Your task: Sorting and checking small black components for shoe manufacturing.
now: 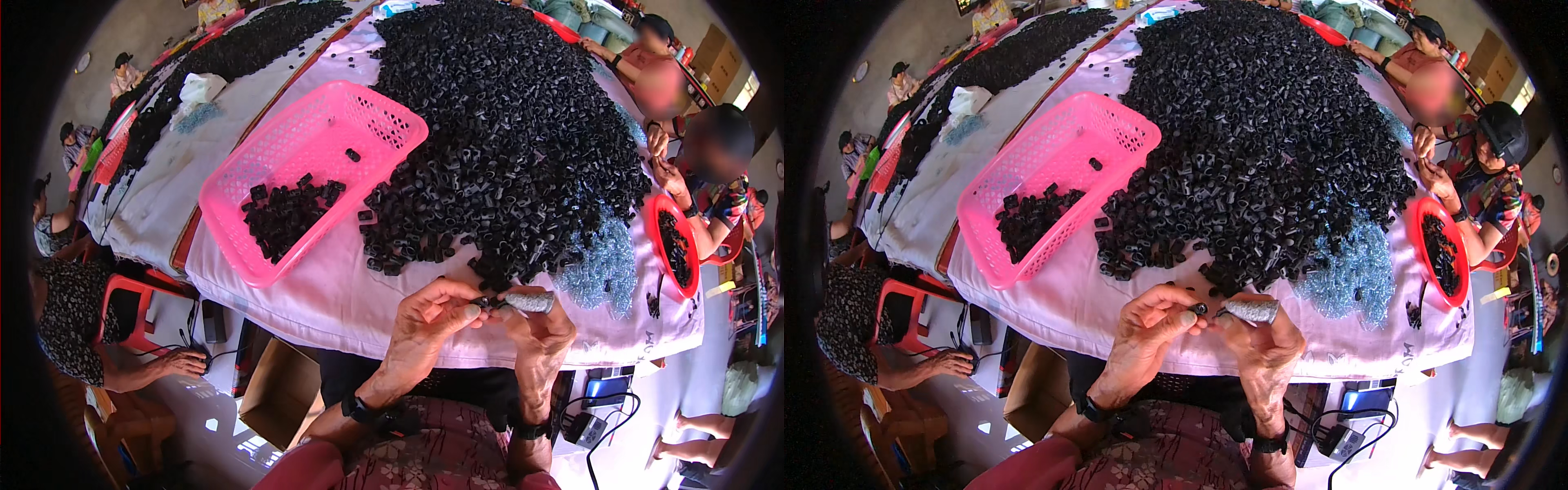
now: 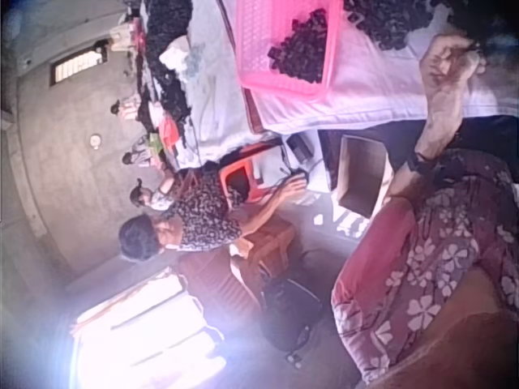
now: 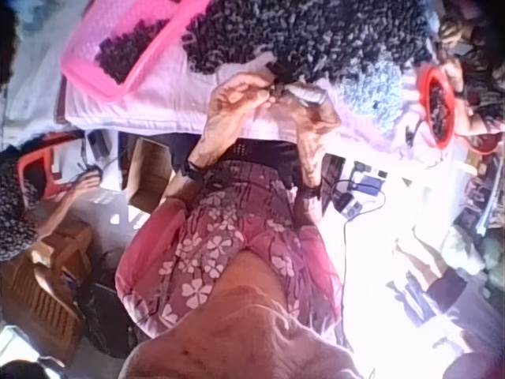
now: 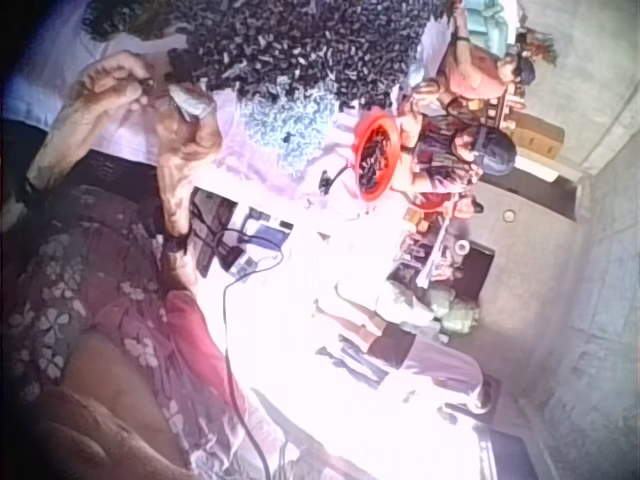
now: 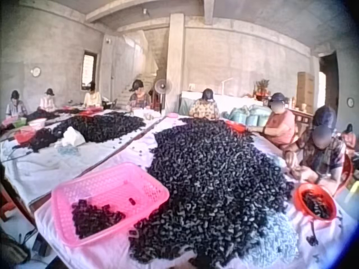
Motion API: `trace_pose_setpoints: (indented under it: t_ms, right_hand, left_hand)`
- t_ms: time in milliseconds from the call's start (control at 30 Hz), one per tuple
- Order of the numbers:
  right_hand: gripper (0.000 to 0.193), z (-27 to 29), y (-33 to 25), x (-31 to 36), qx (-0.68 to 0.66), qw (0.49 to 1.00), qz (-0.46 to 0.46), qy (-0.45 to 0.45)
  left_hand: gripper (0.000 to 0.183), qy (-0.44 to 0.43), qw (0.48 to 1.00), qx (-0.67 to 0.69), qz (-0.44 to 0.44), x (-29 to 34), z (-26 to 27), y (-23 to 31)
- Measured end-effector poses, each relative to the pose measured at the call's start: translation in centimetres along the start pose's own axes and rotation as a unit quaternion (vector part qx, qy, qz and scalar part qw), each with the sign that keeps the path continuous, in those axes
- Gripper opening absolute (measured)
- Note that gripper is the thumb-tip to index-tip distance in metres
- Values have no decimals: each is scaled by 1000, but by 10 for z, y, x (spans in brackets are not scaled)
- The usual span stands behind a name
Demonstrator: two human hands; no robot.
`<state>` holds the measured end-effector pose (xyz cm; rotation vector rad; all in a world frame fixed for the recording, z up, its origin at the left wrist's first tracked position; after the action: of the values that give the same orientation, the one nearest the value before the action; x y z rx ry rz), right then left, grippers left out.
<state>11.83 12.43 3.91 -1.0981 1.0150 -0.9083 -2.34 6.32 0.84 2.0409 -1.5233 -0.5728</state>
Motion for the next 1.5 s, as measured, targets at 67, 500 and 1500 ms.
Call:
trace_pose_setpoints:
  t_ms: [67,500,1500]
  right_hand:
    - [24,0,0,-2,-48,999,-15,3]
    - [20,-4,-12,2,33,999,21,21]
    - [21,-4,1,2,31,999,-6,-21]
  left_hand:
    - [19,4,1000,5,10,0,0,-1]
    - [16,2,1000,-19,23,2,1,-5]
    - [20,-4,998,-58,-4,0,-1,-9]
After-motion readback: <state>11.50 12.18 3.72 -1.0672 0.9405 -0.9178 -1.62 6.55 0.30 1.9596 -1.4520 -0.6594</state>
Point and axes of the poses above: each hand's wrist, its own x-axis away from the middle knuckle, its own z-axis out of the back of the hand, y = z × x, the point moved 7 cm from there along -x, towards the middle knuckle, and after that the axes turned 11 degrees about x, right-handed, at the moved point
